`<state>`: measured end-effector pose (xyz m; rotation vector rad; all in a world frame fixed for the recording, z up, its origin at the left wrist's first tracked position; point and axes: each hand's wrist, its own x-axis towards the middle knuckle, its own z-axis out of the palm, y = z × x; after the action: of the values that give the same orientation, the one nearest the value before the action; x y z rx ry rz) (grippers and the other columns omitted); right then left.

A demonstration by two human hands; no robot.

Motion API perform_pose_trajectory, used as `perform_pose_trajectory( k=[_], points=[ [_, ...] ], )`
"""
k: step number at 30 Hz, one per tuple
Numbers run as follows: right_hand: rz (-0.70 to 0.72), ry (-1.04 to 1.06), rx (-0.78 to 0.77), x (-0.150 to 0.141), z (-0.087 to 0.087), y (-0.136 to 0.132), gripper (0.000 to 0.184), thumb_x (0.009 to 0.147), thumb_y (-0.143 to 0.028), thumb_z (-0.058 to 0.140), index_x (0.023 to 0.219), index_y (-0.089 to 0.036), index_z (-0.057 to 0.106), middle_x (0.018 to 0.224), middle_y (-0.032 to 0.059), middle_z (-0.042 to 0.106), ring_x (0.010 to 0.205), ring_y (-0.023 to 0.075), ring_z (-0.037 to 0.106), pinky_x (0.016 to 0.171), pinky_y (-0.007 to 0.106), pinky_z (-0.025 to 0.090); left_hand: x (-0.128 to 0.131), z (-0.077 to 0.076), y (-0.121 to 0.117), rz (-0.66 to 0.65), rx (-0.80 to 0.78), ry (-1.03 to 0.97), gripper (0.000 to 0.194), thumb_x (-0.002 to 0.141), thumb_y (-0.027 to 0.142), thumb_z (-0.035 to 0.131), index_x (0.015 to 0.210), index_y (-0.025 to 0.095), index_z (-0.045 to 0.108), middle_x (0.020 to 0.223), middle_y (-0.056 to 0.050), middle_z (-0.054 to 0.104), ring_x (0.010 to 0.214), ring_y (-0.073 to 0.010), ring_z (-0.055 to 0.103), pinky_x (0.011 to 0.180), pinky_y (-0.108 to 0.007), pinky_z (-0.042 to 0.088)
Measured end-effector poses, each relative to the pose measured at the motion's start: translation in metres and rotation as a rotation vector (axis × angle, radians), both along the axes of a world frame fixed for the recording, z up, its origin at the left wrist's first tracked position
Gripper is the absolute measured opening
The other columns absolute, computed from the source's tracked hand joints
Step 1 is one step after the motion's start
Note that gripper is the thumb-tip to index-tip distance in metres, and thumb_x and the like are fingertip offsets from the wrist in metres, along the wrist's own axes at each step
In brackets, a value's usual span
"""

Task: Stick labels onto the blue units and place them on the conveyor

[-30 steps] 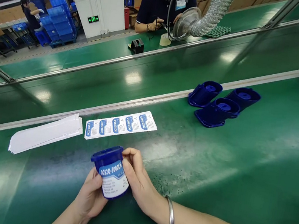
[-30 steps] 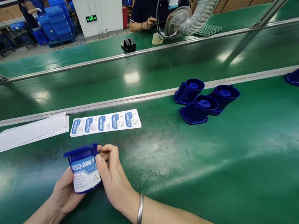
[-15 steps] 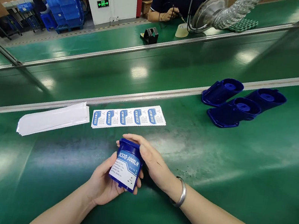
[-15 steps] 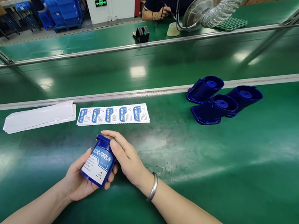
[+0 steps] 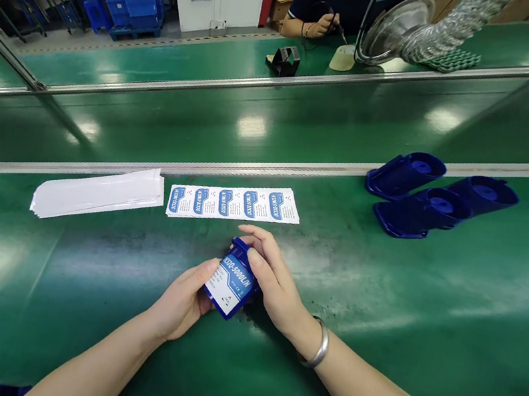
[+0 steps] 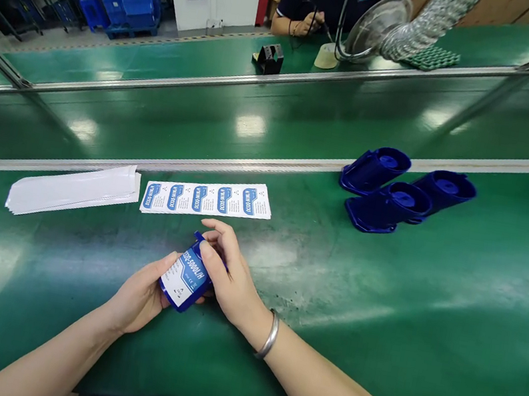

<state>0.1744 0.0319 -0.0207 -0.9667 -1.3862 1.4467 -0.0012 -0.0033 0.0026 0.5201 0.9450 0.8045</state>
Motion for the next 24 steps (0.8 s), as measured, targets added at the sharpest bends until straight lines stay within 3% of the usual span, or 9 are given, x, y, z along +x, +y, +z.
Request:
perform_pose_trajectory(
  k=[5,9,14,17,20,24],
  points=[
    [-0.061,-0.061,-0.012,-0.003,0.0,-0.001,0.042,0.105,-0.049,0.048,0.14,-0.026,0.043,0.11,0.0056,0.062,0.094,0.0224,0.061,0.079,0.035,0.053,-0.003,-0.003,-0.002,-0.065,0.104,0.169,0.049,0.094,0.054,0.059,0.131,0.022,0.059,0.121,-0.01,0.067,0.112,-0.0278,0.062,0.094,-0.042,0.05],
    [-0.102,-0.074,-0.02,-0.004,0.002,-0.002,0.044,0.103,-0.049,0.049,0.139,-0.024,0.043,0.107,0.0056,0.064,0.094,0.0228,0.062,0.082,0.037,0.052,-0.005,-0.003,-0.002,-0.146,0.356,0.403,0.05,0.095,0.049,0.06,0.138,0.024,0.053,0.132,-0.01,0.062,0.116,-0.0276,0.059,0.099,-0.04,0.047],
    [-0.11,-0.073,-0.049,-0.004,0.003,0.001,0.047,0.101,-0.051,0.051,0.138,-0.023,0.042,0.105,0.0054,0.064,0.091,0.0227,0.062,0.082,0.038,0.051,-0.001,0.002,-0.005,-0.185,0.484,0.593,0.071,0.085,0.039,0.075,0.146,0.023,0.043,0.136,-0.013,0.057,0.114,-0.0296,0.06,0.094,-0.04,0.051],
    [-0.099,-0.073,-0.026,-0.003,0.004,0.003,0.046,0.102,-0.051,0.051,0.138,-0.024,0.042,0.106,0.0056,0.063,0.09,0.0228,0.062,0.081,0.037,0.052,0.001,0.004,-0.006,-0.148,0.557,0.623,0.079,0.078,0.032,0.083,0.147,0.026,0.044,0.141,-0.011,0.055,0.122,-0.031,0.056,0.103,-0.042,0.046],
    [-0.081,-0.064,0.044,-0.001,0.004,0.004,0.045,0.103,-0.051,0.05,0.138,-0.024,0.044,0.111,0.0068,0.061,0.099,0.0242,0.061,0.085,0.039,0.052,-0.001,0.006,-0.003,-0.124,0.436,0.395,0.085,0.074,0.034,0.086,0.148,0.031,0.045,0.147,-0.009,0.05,0.128,-0.0322,0.052,0.103,-0.044,0.048],
    [-0.013,-0.056,0.217,0.003,0.005,0.001,0.043,0.105,-0.051,0.05,0.14,-0.026,0.046,0.13,0.0092,0.055,0.121,0.0284,0.054,0.104,0.044,0.046,-0.004,0.005,0.005,0.04,0.073,0.039,0.048,0.093,0.049,0.063,0.134,0.025,0.063,0.132,-0.012,0.062,0.111,-0.0284,0.062,0.081,-0.038,0.057]
  ],
)
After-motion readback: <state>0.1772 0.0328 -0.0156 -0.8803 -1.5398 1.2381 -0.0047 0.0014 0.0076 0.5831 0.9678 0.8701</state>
